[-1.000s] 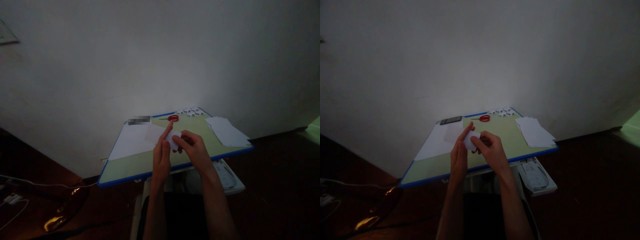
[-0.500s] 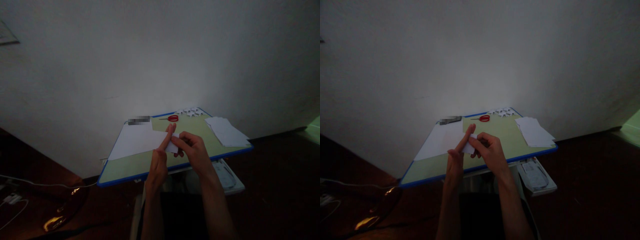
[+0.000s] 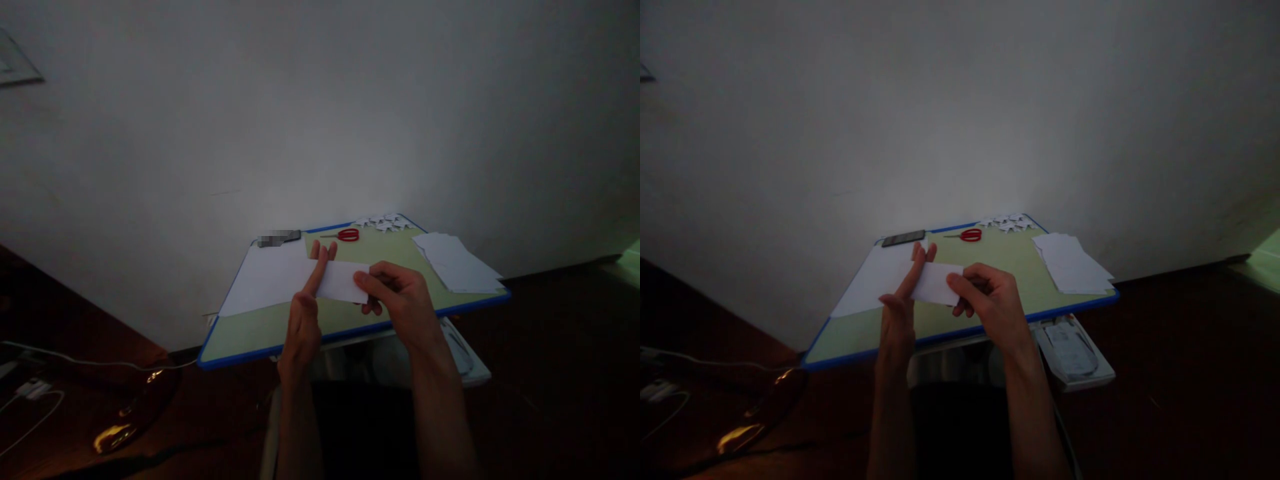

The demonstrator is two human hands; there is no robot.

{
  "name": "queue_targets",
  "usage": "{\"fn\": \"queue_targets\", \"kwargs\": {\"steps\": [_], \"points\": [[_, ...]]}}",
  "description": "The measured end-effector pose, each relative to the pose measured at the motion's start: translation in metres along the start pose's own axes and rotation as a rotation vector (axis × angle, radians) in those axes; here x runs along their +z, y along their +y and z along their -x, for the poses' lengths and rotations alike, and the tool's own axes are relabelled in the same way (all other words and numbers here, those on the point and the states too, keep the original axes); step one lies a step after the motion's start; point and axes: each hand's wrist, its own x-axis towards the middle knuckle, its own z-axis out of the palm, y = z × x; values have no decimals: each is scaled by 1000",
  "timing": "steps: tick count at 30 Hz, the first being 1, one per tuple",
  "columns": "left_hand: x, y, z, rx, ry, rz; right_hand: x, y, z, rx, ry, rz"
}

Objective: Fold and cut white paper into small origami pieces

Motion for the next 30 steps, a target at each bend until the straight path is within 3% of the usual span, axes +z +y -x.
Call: {"fn": "queue_targets", "kwargs": {"steps": [13, 22, 25, 28, 30], "points": [[-15, -28, -2, 14, 134, -14, 7, 6, -2, 4, -12, 45], [-12, -31, -2, -41, 195, -42, 3, 11, -4, -15, 3, 92], [-18, -39, -6, -15, 338, 82, -8, 6, -4, -47, 85, 97], [-26, -42, -9, 8, 625, 156, -20, 1, -3, -89, 139, 109], [-26, -36, -10, -34, 724, 230, -25, 0, -2, -94, 111, 128]]}}
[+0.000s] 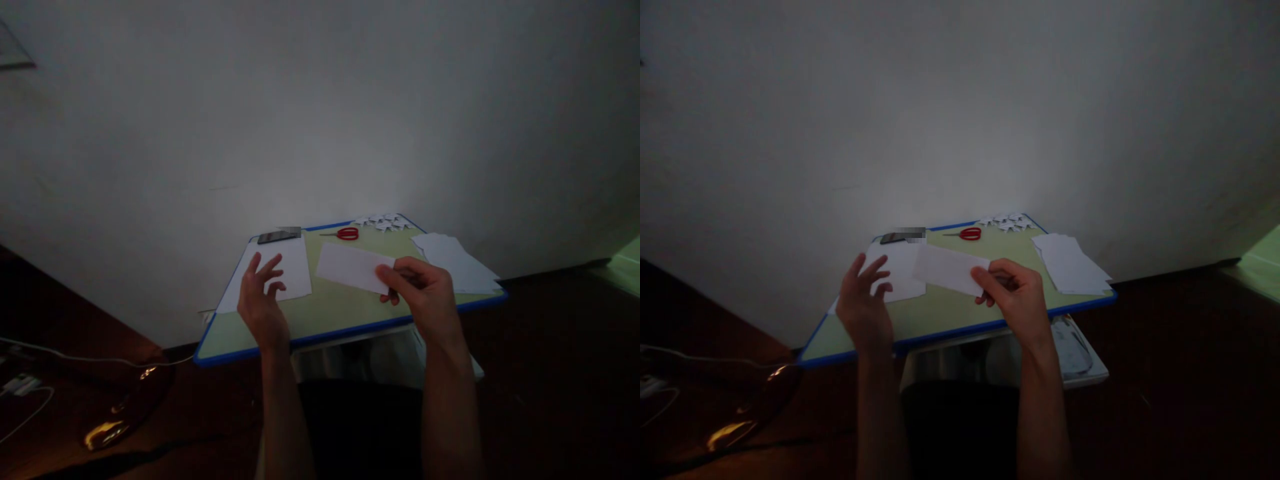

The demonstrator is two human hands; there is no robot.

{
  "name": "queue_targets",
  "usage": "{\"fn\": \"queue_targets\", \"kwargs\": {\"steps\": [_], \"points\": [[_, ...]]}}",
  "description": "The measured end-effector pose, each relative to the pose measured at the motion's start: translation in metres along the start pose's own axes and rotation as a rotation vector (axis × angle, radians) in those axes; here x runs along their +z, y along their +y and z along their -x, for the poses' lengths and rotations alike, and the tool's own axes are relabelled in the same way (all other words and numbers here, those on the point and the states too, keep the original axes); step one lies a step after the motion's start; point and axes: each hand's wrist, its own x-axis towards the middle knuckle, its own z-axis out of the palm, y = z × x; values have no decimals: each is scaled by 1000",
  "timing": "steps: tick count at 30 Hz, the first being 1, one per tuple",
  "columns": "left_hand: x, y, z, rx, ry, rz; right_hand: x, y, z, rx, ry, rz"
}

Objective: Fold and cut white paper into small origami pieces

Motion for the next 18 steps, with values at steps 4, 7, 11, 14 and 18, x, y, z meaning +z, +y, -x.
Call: {"fn": "queue_targets", "kwargs": {"steps": [4, 7, 11, 14, 18], "points": [[9, 14, 12, -269, -234, 19, 2, 4, 1, 21, -119, 65], [17, 17, 23, -360, -323, -72, 6, 10, -1, 16, -129, 109], [31, 14, 32, -256, -158, -78, 5, 18, -4, -135, -52, 93], [42, 14, 36, -252, 6, -10, 6, 27, -5, -227, -210, 54], [55, 19, 43, -258, 6, 22, 17, 35, -1, -237, -451, 55]]}}
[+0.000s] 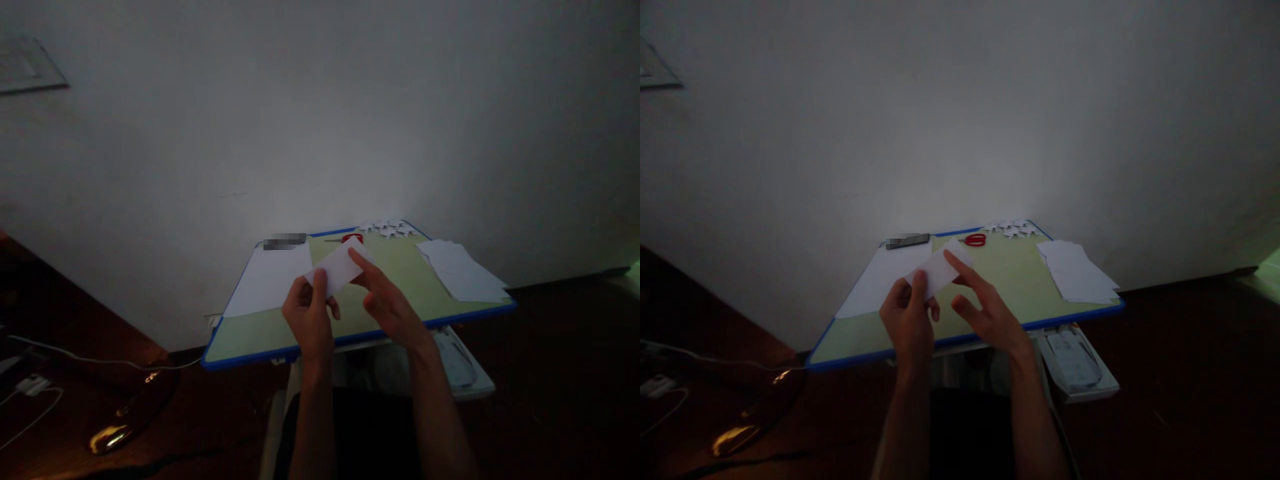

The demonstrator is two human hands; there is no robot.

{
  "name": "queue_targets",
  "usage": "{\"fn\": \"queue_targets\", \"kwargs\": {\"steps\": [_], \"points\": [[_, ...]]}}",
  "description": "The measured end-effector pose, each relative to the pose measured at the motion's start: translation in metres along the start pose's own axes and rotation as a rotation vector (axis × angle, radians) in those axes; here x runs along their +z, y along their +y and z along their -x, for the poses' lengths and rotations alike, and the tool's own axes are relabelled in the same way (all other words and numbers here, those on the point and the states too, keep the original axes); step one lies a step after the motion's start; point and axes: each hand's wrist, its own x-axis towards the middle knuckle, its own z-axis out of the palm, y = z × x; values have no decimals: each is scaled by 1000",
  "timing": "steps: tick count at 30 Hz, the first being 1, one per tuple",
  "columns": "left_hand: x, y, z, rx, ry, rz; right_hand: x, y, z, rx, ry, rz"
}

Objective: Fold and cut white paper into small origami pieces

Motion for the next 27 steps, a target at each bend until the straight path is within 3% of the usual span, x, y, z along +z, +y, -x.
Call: {"fn": "queue_targets", "kwargs": {"steps": [4, 9, 14, 20, 25, 27], "points": [[6, 3, 8, -44, -104, 3, 18, -4, -4, 94, -74, -37], [0, 5, 6, -50, -261, -40, 18, -7, -8, 75, -3, -30], [-10, 10, -1, -12, -178, -85, -1, -3, -3, 61, 89, -4], [-12, 5, -2, 1, -207, -113, -8, 1, 1, 65, 150, 122], [-23, 0, -13, 113, -109, -109, -11, 10, -6, -15, 422, 23], [-28, 0, -18, 142, -137, -123, -14, 10, -8, 1, 471, 10]]}}
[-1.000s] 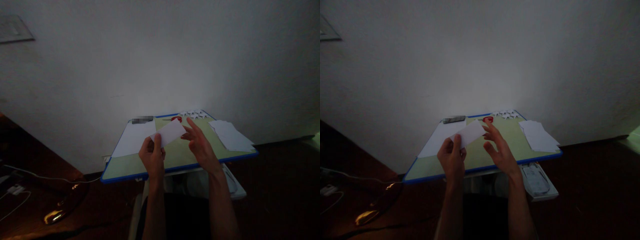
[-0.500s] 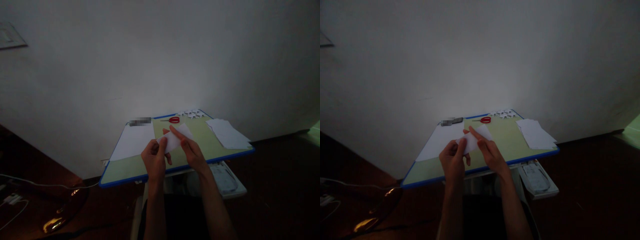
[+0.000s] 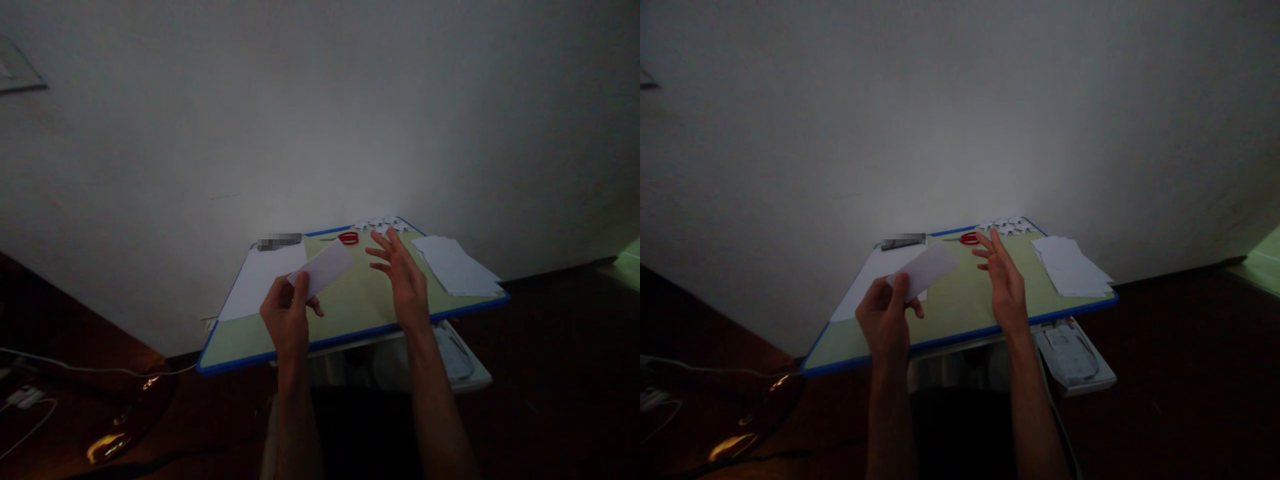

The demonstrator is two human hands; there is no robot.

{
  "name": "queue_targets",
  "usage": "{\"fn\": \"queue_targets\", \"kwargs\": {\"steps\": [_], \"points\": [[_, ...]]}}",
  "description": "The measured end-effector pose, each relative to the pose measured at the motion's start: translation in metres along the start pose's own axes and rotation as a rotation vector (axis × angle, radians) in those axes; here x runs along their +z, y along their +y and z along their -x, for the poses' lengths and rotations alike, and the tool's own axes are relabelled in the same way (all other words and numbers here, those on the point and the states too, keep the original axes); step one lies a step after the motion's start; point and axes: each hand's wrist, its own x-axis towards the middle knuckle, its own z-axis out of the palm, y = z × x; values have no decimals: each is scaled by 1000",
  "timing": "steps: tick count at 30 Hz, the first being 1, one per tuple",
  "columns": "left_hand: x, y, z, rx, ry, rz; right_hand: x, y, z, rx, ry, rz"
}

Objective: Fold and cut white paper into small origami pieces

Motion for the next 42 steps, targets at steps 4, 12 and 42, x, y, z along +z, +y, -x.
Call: {"fn": "queue_targets", "kwargs": {"steps": [4, 12, 42], "points": [[-3, 3, -2, -2, -138, -51, 0, -2, -1, 42, -82, 49], [3, 9, 0, 30, -192, -159, 3, -3, 0, 137, -29, -20], [-8, 5, -1, 90, -232, -57, -1, -20, 3, 161, -267, 33]]}}
